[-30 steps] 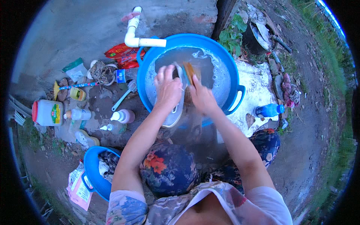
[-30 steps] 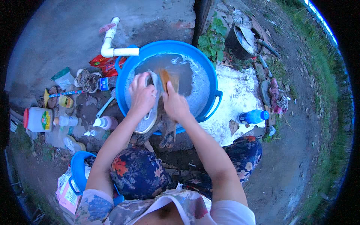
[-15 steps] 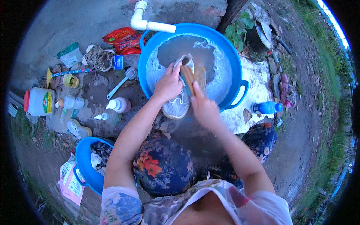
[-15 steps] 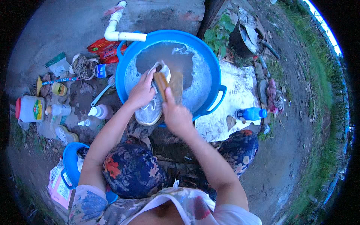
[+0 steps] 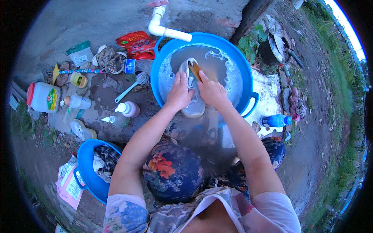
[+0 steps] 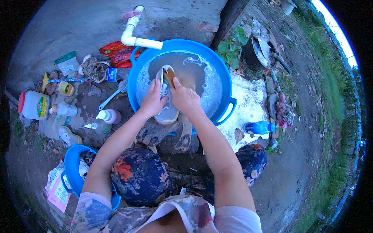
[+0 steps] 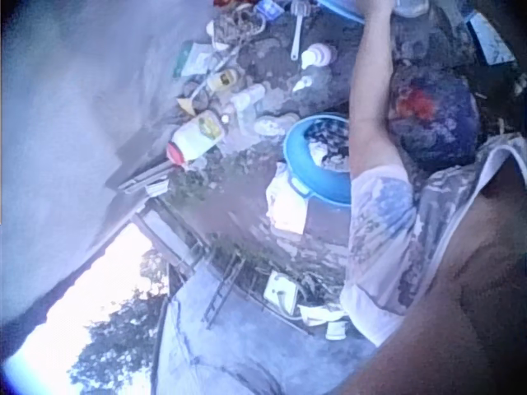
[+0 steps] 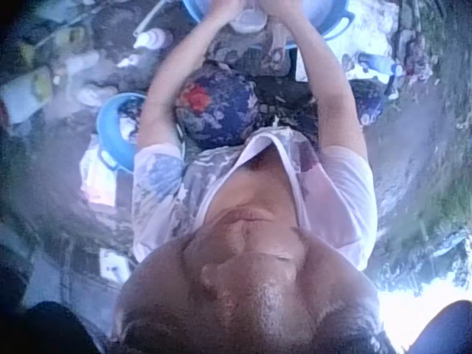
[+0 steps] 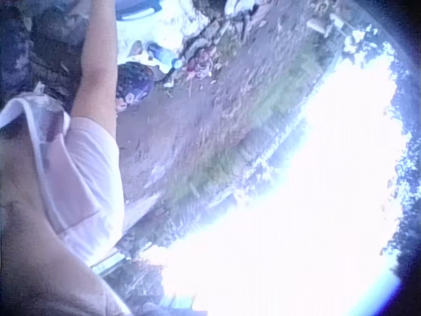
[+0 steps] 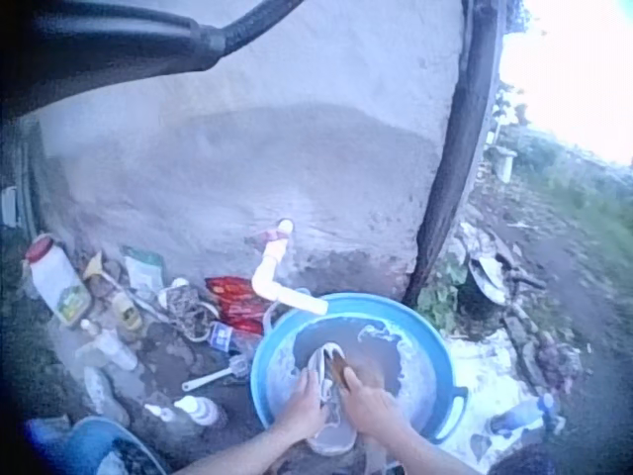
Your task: The person scrubs a white sneaker with a brush in a blue basin of soapy water, repeatedly dipping and scrubbing the shoe's upper and sole. The person then switches to a second sneaker and continues scrubbing it in the same manner.
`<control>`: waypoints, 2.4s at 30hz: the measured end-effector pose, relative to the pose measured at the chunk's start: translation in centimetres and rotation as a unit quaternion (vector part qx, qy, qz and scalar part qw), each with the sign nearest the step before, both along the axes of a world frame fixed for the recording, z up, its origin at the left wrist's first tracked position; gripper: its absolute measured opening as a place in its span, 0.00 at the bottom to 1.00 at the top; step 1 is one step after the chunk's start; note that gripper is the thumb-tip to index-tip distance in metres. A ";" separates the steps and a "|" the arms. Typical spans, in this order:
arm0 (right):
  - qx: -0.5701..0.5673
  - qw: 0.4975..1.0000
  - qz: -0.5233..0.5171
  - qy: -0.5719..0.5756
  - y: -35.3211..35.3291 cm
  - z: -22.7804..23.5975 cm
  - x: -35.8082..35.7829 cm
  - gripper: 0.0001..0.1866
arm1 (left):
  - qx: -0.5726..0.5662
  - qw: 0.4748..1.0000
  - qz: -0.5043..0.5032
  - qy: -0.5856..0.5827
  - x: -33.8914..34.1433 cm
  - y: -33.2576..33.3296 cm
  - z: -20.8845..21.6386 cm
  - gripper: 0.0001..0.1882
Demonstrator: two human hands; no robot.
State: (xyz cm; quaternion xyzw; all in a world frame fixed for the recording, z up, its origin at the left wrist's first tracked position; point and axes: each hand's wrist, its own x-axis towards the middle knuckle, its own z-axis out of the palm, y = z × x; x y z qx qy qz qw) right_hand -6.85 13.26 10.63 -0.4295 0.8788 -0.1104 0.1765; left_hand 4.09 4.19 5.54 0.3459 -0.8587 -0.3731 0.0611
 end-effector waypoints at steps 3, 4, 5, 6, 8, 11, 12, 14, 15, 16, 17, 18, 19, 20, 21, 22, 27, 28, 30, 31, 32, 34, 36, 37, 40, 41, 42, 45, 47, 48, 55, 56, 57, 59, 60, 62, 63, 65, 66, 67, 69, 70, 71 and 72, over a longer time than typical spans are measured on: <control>-0.019 0.999 -0.001 -0.035 0.3 0.2 1.5 0.26 | 0.012 0.999 0.040 0.012 0.1 -0.4 0.1 0.43; -0.017 0.998 0.020 -0.050 1.9 0.5 1.9 0.26 | -0.001 0.998 0.043 0.035 0.9 -0.3 -0.4 0.42; -0.015 0.997 0.043 -0.064 4.5 1.1 2.1 0.25 | -0.018 0.998 0.047 0.044 0.9 -0.7 -0.7 0.42; -0.009 0.995 0.059 -0.085 6.4 1.2 2.2 0.25 | -0.030 0.997 0.043 0.047 1.0 -0.6 -1.1 0.42; -0.017 0.994 0.079 -0.076 6.0 1.2 1.1 0.26 | -0.054 0.996 0.041 0.055 1.2 -0.4 -1.3 0.42; 0.011 0.999 0.027 -0.033 1.4 1.7 0.2 0.27 | -0.060 0.998 0.006 0.032 0.0 -0.1 -0.9 0.42; 0.006 1.000 0.015 -0.022 -0.3 0.8 0.2 0.27 | -0.053 0.998 0.010 0.029 -0.2 -0.2 -0.7 0.42; 0.010 0.999 -0.009 -0.038 -0.6 0.6 1.4 0.28 | -0.031 0.999 0.028 0.018 0.4 -0.3 -0.2 0.42; 0.002 0.998 0.007 -0.069 1.2 0.4 1.9 0.27 | -0.016 0.999 0.041 0.018 0.5 -0.3 -0.2 0.42; -0.010 0.995 0.023 -0.092 3.3 0.8 1.6 0.27 | -0.026 0.999 0.033 0.030 0.2 -0.7 -0.4 0.41; -0.005 0.992 0.024 -0.124 5.6 1.8 1.7 0.27 | -0.036 0.998 0.022 0.037 0.3 -0.9 -1.0 0.39; 0.002 0.987 0.024 -0.160 7.5 2.7 1.6 0.27 | -0.044 0.998 0.012 0.041 0.8 -0.9 -1.4 0.37; -0.068 0.986 0.036 -0.151 9.0 2.2 0.0 0.27 | -0.033 0.999 -0.015 0.018 0.7 -0.9 -0.8 0.36; -0.137 0.979 0.049 -0.142 10.4 0.9 -1.7 0.27 | -0.024 0.999 -0.041 -0.005 0.7 -1.1 0.4 0.34; -0.203 0.968 0.061 -0.137 10.8 0.7 -2.1 0.27 | -0.011 0.997 -0.067 -0.033 1.0 -0.9 1.1 0.33; -0.209 0.968 0.010 -0.138 10.3 0.7 -2.5 0.27 | -0.050 0.995 -0.075 -0.043 1.3 -0.5 1.5 0.29; -0.068 0.993 -0.090 -0.017 0.8 -0.8 -3.6 0.27 | -0.110 0.987 -0.119 -0.012 0.5 0.6 2.8 0.24; -0.050 0.996 -0.067 -0.003 0.5 -1.1 -2.8 0.27 | -0.116 0.987 -0.109 0.009 0.2 1.0 2.2 0.22; -0.027 1.000 -0.006 -0.007 0.6 -1.7 0.0 0.26 | -0.125 0.989 -0.068 0.041 1.3 0.5 0.8 0.21; -0.017 0.999 0.025 -0.016 2.2 -0.9 2.3 0.26 | -0.115 0.991 -0.063 0.019 2.3 0.6 0.6 0.21; -0.013 0.999 0.047 -0.013 3.0 -0.1 2.8 0.25 | -0.113 0.991 -0.064 0.008 2.3 0.4 0.9 0.21; -0.062 0.995 0.074 0.013 2.2 -0.9 -0.4 0.25 | -0.115 0.990 -0.076 0.021 2.2 0.3 1.1 0.21; -0.103 0.994 0.036 0.020 -0.1 -2.5 -4.2 0.25 | -0.101 0.991 -0.089 0.022 0.8 0.5 1.7 0.21; -0.079 0.997 0.010 0.019 -0.3 -2.6 -4.0 0.25 | -0.091 0.991 -0.094 0.021 0.5 0.8 1.8 0.21; -0.027 0.999 -0.014 -0.019 -1.2 -1.1 -1.5 0.25 | -0.106 0.991 -0.072 0.026 1.1 0.5 0.9 0.22; -0.065 0.996 -0.003 -0.066 0.1 -1.3 -0.5 0.25 | -0.105 0.992 -0.061 0.029 1.3 0.6 0.7 0.23; -0.105 0.989 0.006 -0.108 1.8 -1.6 -0.1 0.25 | -0.105 0.992 -0.054 0.039 1.4 0.7 0.8 0.22; -0.266 0.944 0.003 -0.196 4.4 -1.9 -1.6 0.26 | -0.095 0.992 -0.036 0.078 1.7 0.6 0.5 0.19; -0.178 0.882 -0.171 -0.402 5.4 1.5 -2.2 0.25 | -0.069 0.992 -0.020 0.104 2.2 0.2 -0.8 0.17; -0.214 0.871 -0.219 -0.383 5.3 2.2 -2.1 0.25 | -0.069 0.985 -0.014 0.157 1.9 0.0 -1.0 0.14; -0.221 0.816 -0.294 -0.446 7.0 1.0 -1.0 0.29 | -0.048 0.983 -0.100 0.149 0.7 -1.6 4.2 0.10; -0.231 0.809 -0.304 -0.448 7.4 0.6 -0.9 0.30 | -0.091 0.985 -0.133 0.068 -0.3 -1.9 4.6 0.13; -0.242 0.801 -0.314 -0.449 7.8 0.3 -0.6 0.30 | -0.147 0.978 -0.142 0.038 -1.1 -1.4 4.8 0.15; -0.255 0.784 -0.324 -0.464 9.1 0.3 0.7 0.30 | -0.256 0.954 -0.157 -0.019 -2.8 -0.3 5.0 0.20; -0.257 0.777 -0.320 -0.477 9.6 0.6 1.4 0.30 | -0.291 0.937 -0.182 -0.064 -3.6 0.1 5.1 0.27; -0.268 0.751 -0.318 -0.513 10.8 0.5 1.6 0.32 | -0.297 0.937 -0.162 -0.087 -5.1 0.7 4.8 0.26; -0.274 0.746 -0.319 -0.516 11.3 0.8 2.0 0.32 | -0.301 0.936 -0.150 -0.102 -5.6 0.5 4.4 0.26; -0.283 0.737 -0.316 -0.526 12.0 1.5 3.1 0.32 | -0.149 0.986 -0.070 -0.039 -5.4 -1.4 2.6 0.24; -0.301 0.730 -0.309 -0.531 12.6 0.8 2.8 0.32 | -0.064 0.997 -0.034 -0.007 -5.3 -1.6 2.3 0.23; -0.309 0.759 -0.289 -0.494 13.1 0.4 2.8 0.32 | 0.021 0.999 0.003 0.024 -4.9 -2.0 2.1 0.22; -0.324 0.815 -0.245 -0.414 13.7 -0.6 3.0 0.31 | 0.212 0.962 0.078 0.155 -4.2 -2.4 2.4 0.14; -0.319 0.886 -0.175 -0.287 13.3 -1.0 3.7 0.30 | 0.246 0.945 0.095 0.192 -4.2 -2.6 2.7 0.13; -0.310 0.932 -0.118 -0.146 12.8 -1.4 4.9 0.30 | 0.279 0.926 0.119 0.223 -3.4 -2.8 2.7 0.12; -0.232 0.956 -0.103 -0.148 11.6 0.5 5.7 0.30 | 0.346 0.882 0.146 0.285 -3.2 -3.0 2.0 0.10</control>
